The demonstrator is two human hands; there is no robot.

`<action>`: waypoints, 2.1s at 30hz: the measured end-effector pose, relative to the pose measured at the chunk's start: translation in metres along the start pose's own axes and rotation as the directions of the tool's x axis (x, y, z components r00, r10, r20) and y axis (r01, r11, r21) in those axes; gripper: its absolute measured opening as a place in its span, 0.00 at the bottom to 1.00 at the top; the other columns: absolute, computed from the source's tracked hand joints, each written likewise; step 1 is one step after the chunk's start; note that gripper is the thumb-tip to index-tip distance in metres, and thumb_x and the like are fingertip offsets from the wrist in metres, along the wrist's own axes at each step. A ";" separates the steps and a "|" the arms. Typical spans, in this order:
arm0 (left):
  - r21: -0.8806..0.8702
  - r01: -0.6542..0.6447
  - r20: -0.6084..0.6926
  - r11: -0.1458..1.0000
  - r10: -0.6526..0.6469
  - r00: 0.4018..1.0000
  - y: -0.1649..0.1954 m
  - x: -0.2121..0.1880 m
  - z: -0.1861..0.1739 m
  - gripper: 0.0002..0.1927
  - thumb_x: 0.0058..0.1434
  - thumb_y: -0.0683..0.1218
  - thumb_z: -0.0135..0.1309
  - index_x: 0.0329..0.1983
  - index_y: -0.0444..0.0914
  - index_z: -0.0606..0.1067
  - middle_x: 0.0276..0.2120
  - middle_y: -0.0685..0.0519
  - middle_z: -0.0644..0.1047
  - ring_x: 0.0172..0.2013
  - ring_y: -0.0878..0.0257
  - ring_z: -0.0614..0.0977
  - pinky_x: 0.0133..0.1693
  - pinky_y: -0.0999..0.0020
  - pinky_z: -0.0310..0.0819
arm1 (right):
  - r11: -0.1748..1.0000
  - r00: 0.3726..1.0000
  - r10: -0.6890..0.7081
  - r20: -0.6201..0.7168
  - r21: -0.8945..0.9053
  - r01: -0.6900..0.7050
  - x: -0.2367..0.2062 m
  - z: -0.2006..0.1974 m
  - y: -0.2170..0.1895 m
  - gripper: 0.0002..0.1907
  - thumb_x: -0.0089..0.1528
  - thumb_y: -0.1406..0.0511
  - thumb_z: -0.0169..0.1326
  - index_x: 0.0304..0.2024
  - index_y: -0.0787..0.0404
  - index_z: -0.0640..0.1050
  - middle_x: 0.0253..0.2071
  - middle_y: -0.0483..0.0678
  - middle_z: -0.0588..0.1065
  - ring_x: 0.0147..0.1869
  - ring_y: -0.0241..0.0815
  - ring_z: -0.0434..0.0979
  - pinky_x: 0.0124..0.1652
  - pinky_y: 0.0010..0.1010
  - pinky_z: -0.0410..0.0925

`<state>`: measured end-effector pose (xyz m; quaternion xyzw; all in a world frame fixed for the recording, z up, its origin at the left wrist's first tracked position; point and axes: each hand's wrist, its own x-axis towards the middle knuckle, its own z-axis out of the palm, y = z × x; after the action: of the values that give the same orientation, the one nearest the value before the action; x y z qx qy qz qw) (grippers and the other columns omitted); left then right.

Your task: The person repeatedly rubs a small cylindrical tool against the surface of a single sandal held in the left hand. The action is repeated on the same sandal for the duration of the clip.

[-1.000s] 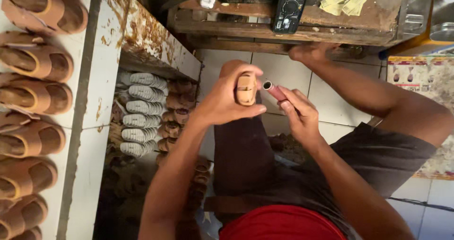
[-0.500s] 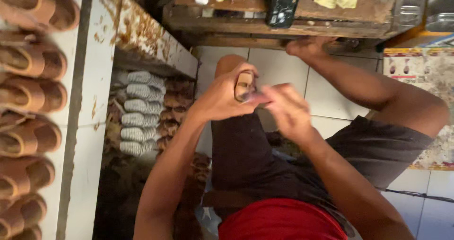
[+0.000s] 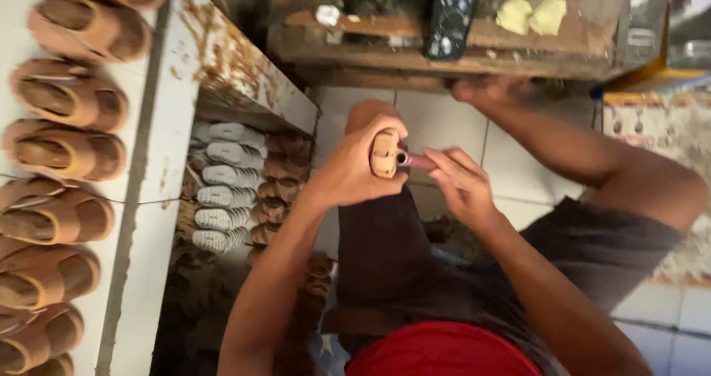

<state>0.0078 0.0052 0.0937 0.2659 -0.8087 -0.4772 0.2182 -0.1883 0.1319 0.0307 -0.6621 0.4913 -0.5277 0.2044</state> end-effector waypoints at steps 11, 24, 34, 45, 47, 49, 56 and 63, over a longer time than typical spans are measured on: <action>0.207 -0.145 -0.054 0.967 0.160 0.986 0.006 -0.001 0.003 0.32 0.50 0.47 0.70 0.56 0.44 0.69 0.43 0.49 0.78 0.46 0.48 0.82 0.44 0.55 0.75 | 0.998 1.000 0.010 -0.012 0.069 -0.009 -0.001 0.004 0.001 0.17 0.70 0.75 0.50 0.62 0.69 0.73 0.51 0.55 0.80 0.52 0.47 0.80 0.52 0.32 0.73; 0.256 -0.237 -0.122 0.937 0.275 0.954 -0.002 -0.011 0.010 0.32 0.48 0.45 0.69 0.56 0.43 0.69 0.46 0.46 0.77 0.49 0.44 0.79 0.50 0.52 0.74 | 0.979 0.992 0.125 0.025 0.158 -0.128 -0.005 -0.002 -0.007 0.18 0.69 0.75 0.50 0.62 0.70 0.73 0.52 0.56 0.80 0.45 0.43 0.76 0.46 0.31 0.71; 0.299 -0.257 -0.101 0.919 0.298 0.949 -0.002 -0.011 0.011 0.32 0.48 0.44 0.69 0.56 0.44 0.70 0.51 0.49 0.78 0.54 0.46 0.79 0.56 0.53 0.73 | 0.983 0.985 0.168 0.029 0.069 -0.170 -0.009 -0.004 -0.014 0.16 0.68 0.74 0.54 0.59 0.69 0.76 0.44 0.53 0.78 0.43 0.45 0.78 0.43 0.31 0.70; 0.172 -0.111 -0.133 0.979 0.134 0.982 0.002 -0.007 0.011 0.29 0.53 0.45 0.70 0.56 0.44 0.71 0.42 0.50 0.78 0.47 0.49 0.82 0.49 0.55 0.76 | 1.000 0.997 0.032 -0.064 0.000 -0.032 -0.011 0.007 -0.004 0.19 0.68 0.76 0.53 0.62 0.69 0.74 0.50 0.55 0.79 0.51 0.47 0.80 0.51 0.32 0.73; 0.215 -0.141 -0.119 0.966 0.169 0.978 0.001 -0.006 0.011 0.31 0.51 0.44 0.69 0.57 0.44 0.70 0.45 0.50 0.79 0.48 0.47 0.81 0.48 0.55 0.75 | 0.998 0.991 0.056 -0.126 0.020 -0.053 -0.012 0.007 -0.001 0.19 0.69 0.76 0.52 0.63 0.69 0.73 0.53 0.56 0.80 0.51 0.48 0.79 0.53 0.34 0.73; 0.222 -0.133 -0.094 0.966 0.157 0.983 0.001 -0.006 0.012 0.31 0.49 0.45 0.69 0.56 0.44 0.70 0.45 0.49 0.79 0.47 0.47 0.81 0.47 0.55 0.75 | 1.000 0.996 0.021 -0.085 0.006 -0.021 -0.013 0.008 0.003 0.19 0.68 0.75 0.53 0.63 0.68 0.74 0.50 0.54 0.79 0.50 0.48 0.79 0.52 0.34 0.73; 0.203 -0.123 -0.067 0.971 0.139 0.988 0.024 -0.002 0.002 0.29 0.51 0.45 0.67 0.56 0.44 0.71 0.41 0.50 0.77 0.44 0.48 0.81 0.49 0.53 0.74 | 0.963 0.961 0.262 -0.087 -0.040 -0.266 -0.023 0.012 0.006 0.16 0.70 0.71 0.52 0.60 0.65 0.78 0.45 0.51 0.79 0.46 0.44 0.77 0.48 0.33 0.71; 0.345 -0.552 -0.044 0.759 0.601 0.798 0.059 0.004 0.064 0.41 0.46 0.67 0.67 0.50 0.32 0.77 0.48 0.41 0.76 0.53 0.46 0.79 0.63 0.41 0.62 | 0.329 0.645 0.764 0.015 0.851 -0.410 -0.018 0.038 -0.011 0.18 0.71 0.70 0.51 0.64 0.64 0.75 0.48 0.50 0.76 0.50 0.44 0.75 0.52 0.33 0.70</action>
<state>-0.0471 0.0684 0.1179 0.0702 -0.8974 -0.2294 0.3702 -0.1487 0.1429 0.0168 -0.1451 0.4401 -0.6916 0.5540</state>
